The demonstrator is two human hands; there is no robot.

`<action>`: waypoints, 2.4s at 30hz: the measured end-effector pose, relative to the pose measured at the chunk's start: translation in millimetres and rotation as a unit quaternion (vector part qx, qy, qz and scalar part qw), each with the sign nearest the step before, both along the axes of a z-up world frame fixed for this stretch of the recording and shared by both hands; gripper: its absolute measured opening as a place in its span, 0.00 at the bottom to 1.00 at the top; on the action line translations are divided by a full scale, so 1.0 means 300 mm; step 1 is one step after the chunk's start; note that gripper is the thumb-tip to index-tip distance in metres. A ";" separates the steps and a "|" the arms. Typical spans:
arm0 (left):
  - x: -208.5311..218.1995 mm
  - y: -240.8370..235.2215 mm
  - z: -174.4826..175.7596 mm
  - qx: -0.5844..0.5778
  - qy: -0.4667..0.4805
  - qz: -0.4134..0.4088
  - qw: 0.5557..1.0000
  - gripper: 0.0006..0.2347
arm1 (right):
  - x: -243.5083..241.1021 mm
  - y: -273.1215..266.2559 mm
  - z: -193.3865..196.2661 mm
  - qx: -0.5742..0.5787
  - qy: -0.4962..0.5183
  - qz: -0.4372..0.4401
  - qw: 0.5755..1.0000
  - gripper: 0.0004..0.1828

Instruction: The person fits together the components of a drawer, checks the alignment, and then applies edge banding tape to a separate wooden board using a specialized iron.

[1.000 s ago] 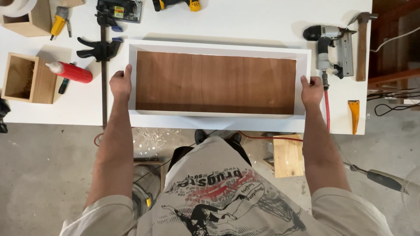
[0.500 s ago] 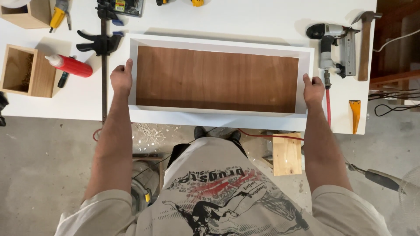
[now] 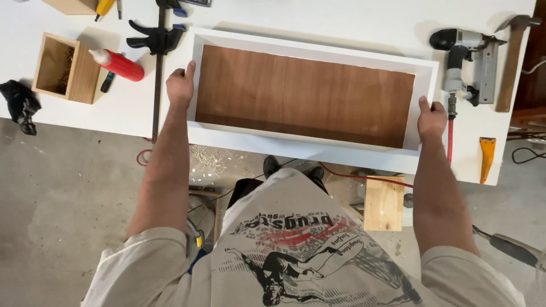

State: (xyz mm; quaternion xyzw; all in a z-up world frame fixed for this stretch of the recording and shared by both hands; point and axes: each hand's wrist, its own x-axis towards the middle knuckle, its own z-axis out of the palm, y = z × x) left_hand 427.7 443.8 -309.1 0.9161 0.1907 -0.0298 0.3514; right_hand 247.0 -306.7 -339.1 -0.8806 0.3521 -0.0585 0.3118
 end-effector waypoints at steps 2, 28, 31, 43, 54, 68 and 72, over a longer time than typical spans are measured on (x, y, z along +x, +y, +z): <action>0.009 0.003 -0.012 0.000 0.005 -0.001 1.000 0.33 | -0.001 -0.006 -0.002 0.000 0.005 0.000 1.000 0.35; -0.055 -0.065 0.190 -0.004 0.058 -0.008 0.998 0.39 | 0.000 0.046 0.050 0.036 0.020 -0.002 0.999 0.40; -0.057 -0.075 0.202 0.002 0.064 -0.016 0.998 0.39 | -0.006 0.038 0.047 0.029 0.026 -0.001 0.999 0.39; -0.057 -0.073 0.192 -0.014 0.057 -0.010 0.998 0.38 | -0.004 0.048 0.064 0.044 0.027 -0.003 0.999 0.41; -0.046 -0.057 0.152 -0.011 0.052 -0.015 0.998 0.38 | 0.004 0.048 0.063 0.060 0.011 -0.012 0.998 0.41; -0.055 -0.067 0.177 -0.011 0.049 -0.015 0.999 0.37 | -0.002 0.044 0.050 0.043 0.012 -0.007 0.999 0.41; -0.059 -0.074 0.203 -0.005 0.055 -0.021 0.998 0.37 | -0.007 0.044 0.052 0.041 0.018 -0.006 0.999 0.40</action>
